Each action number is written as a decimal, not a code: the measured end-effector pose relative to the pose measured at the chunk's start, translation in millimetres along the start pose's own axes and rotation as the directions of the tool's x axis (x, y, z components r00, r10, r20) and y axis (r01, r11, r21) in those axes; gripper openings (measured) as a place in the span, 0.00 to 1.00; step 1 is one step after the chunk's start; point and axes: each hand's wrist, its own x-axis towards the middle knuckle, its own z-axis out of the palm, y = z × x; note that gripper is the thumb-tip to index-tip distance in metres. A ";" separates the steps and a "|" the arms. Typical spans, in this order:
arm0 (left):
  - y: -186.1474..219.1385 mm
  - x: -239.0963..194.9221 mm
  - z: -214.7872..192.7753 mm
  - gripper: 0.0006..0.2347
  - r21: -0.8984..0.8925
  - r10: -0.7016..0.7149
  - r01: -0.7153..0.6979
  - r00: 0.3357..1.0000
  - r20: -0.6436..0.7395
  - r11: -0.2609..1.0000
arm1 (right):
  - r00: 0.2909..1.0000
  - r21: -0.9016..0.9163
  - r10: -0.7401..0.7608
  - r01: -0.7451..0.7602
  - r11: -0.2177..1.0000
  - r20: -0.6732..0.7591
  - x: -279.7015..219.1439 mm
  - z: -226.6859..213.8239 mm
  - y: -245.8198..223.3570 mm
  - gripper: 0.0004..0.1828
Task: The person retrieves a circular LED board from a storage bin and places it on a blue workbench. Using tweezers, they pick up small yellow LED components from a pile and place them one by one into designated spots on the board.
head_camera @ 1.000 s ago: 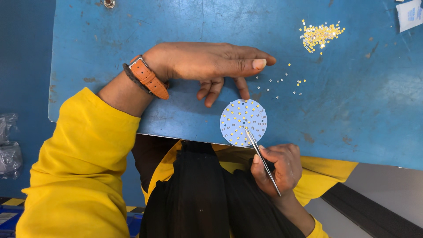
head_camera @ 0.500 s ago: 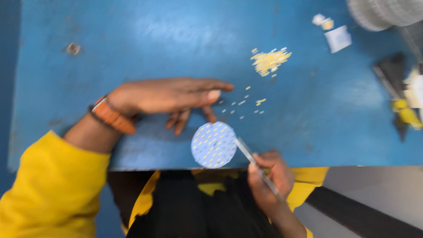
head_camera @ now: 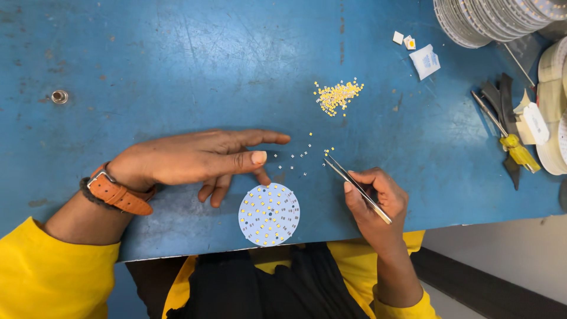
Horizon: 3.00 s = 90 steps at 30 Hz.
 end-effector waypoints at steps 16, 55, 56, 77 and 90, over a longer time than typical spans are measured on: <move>5.6 -3.7 1.2 0.37 0.126 0.011 -0.008 1.000 -0.027 0.992 | 0.967 0.182 -0.207 0.179 0.967 0.150 -47.9 -4.6 -2.6 0.06; 6.1 -2.5 1.9 0.35 0.006 -0.008 0.009 1.000 -0.003 1.000 | 0.996 -0.007 -0.079 0.080 0.997 0.028 8.1 -6.6 12.6 0.09; 6.0 -2.5 2.0 0.36 0.008 -0.012 0.012 1.000 -0.007 1.000 | 0.997 -0.021 -0.077 0.077 0.997 0.030 9.0 -6.5 12.2 0.09; 7.8 -2.6 2.7 0.36 0.017 -0.036 0.036 0.999 -0.027 0.999 | 0.993 0.150 -0.017 0.000 0.989 0.115 7.5 -12.8 19.2 0.09; 11.4 -3.0 4.1 0.36 0.018 -0.032 0.032 0.999 -0.022 0.999 | 0.998 0.039 -0.019 0.017 0.999 0.068 9.2 -9.6 16.0 0.09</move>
